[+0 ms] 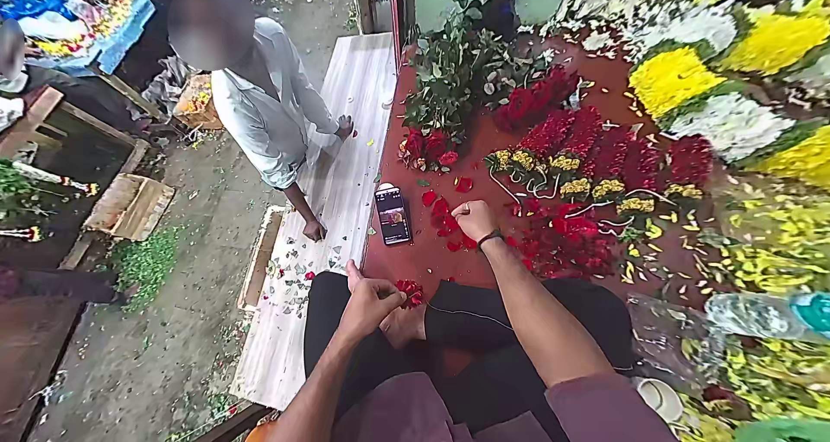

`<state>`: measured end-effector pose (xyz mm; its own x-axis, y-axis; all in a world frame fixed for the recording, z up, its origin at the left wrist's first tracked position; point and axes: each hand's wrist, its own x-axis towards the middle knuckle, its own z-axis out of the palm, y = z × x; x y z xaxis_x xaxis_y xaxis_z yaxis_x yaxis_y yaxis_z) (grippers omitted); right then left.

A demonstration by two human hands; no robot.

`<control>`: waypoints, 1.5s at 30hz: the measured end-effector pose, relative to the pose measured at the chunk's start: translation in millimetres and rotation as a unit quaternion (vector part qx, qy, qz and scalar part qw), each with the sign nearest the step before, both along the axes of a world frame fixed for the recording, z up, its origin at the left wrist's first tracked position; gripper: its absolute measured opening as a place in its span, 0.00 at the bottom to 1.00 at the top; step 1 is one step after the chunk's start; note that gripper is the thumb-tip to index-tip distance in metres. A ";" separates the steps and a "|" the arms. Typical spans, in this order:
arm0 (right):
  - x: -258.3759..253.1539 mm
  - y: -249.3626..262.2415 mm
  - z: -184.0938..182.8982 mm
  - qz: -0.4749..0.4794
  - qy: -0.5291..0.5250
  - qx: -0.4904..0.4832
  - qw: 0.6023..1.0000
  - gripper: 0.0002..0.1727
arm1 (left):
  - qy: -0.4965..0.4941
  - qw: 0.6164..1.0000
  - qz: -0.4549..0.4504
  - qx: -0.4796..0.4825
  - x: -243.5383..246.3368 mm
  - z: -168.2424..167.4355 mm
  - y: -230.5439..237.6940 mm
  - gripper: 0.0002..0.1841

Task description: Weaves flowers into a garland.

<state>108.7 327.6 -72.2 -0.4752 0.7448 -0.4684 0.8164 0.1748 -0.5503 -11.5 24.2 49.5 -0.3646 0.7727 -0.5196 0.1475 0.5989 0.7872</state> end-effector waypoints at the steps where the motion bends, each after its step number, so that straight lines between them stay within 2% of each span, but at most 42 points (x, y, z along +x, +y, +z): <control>1: -12.4 5.4 -13.9 -0.010 -0.011 0.014 1.000 0.09 | -0.010 1.000 0.005 0.002 4.5 -3.3 -0.8 0.11; 4: -37.4 7.6 -50.9 0.014 -0.056 0.057 0.997 0.16 | -0.040 0.999 0.021 0.000 14.4 -12.1 -4.9 0.11; 6: -37.8 3.2 -55.6 0.049 -0.082 0.069 0.993 0.13 | -0.055 0.998 0.034 -0.003 15.7 -14.9 -8.3 0.11; 11: -4.3 20.5 -25.5 0.072 -0.145 0.019 0.987 0.10 | -0.080 0.995 0.051 -0.006 11.6 -24.3 -10.5 0.11; 13: -2.3 29.8 -15.3 0.051 -0.142 0.052 0.987 0.08 | -0.085 0.995 0.043 0.007 12.2 -29.6 -4.7 0.11; 15: -16.0 35.8 -16.8 0.032 -0.096 0.070 0.992 0.08 | -0.089 0.995 0.038 0.013 15.4 -31.4 1.8 0.11; 18: -58.1 35.3 -49.4 0.062 -0.011 0.095 0.993 0.10 | -0.088 0.996 0.033 0.011 21.5 -27.9 7.7 0.11; 20: -84.5 31.6 -68.7 0.124 -0.020 0.108 0.986 0.14 | -0.089 0.996 0.030 0.007 25.9 -25.1 8.7 0.11; 22: -97.7 28.3 -76.1 0.162 -0.045 0.105 0.980 0.12 | -0.092 0.995 0.039 0.009 27.7 -20.7 4.9 0.12; 24: -97.3 31.4 -65.9 0.140 -0.034 0.084 0.986 0.10 | -0.100 0.993 0.060 0.020 25.2 -18.1 -1.0 0.12; 27: -69.9 38.3 -35.6 0.037 0.104 -0.011 0.994 0.17 | -0.143 0.983 0.114 0.033 23.5 -22.4 -7.8 0.12; 28: -56.9 35.7 -20.3 -0.001 0.152 -0.051 0.987 0.19 | -0.160 0.978 0.131 0.036 24.0 -23.7 -8.1 0.12; 31: -16.9 10.2 44.4 -0.091 0.236 -0.160 0.954 0.14 | -0.209 0.962 0.168 0.053 24.9 -16.0 -1.6 0.16; 35: 29.7 -46.9 113.4 -0.065 0.295 -0.198 0.932 0.10 | -0.240 0.938 0.225 0.112 28.9 -1.2 12.5 0.18; 37: 38.1 -77.6 127.5 -0.063 0.338 -0.238 0.908 0.10 | -0.256 0.921 0.253 0.151 31.7 4.9 19.4 0.19; 39: 41.4 -104.9 133.4 -0.060 0.352 -0.276 0.892 0.09 | -0.268 0.908 0.263 0.184 34.9 7.9 24.7 0.26; 42: 42.8 -129.9 129.6 -0.045 0.351 -0.284 0.891 0.08 | -0.261 0.900 0.282 0.206 42.7 10.9 31.6 0.33; 45: 44.7 -136.1 123.1 -0.034 0.346 -0.273 0.897 0.08 | -0.240 0.897 0.310 0.205 48.1 9.8 32.4 0.31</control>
<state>153.4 191.5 50.9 -0.7550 0.5327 -0.3823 0.2439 -0.3131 -0.9179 36.6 56.5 59.2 -0.6009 0.6606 -0.4500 -0.5288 0.0937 0.8436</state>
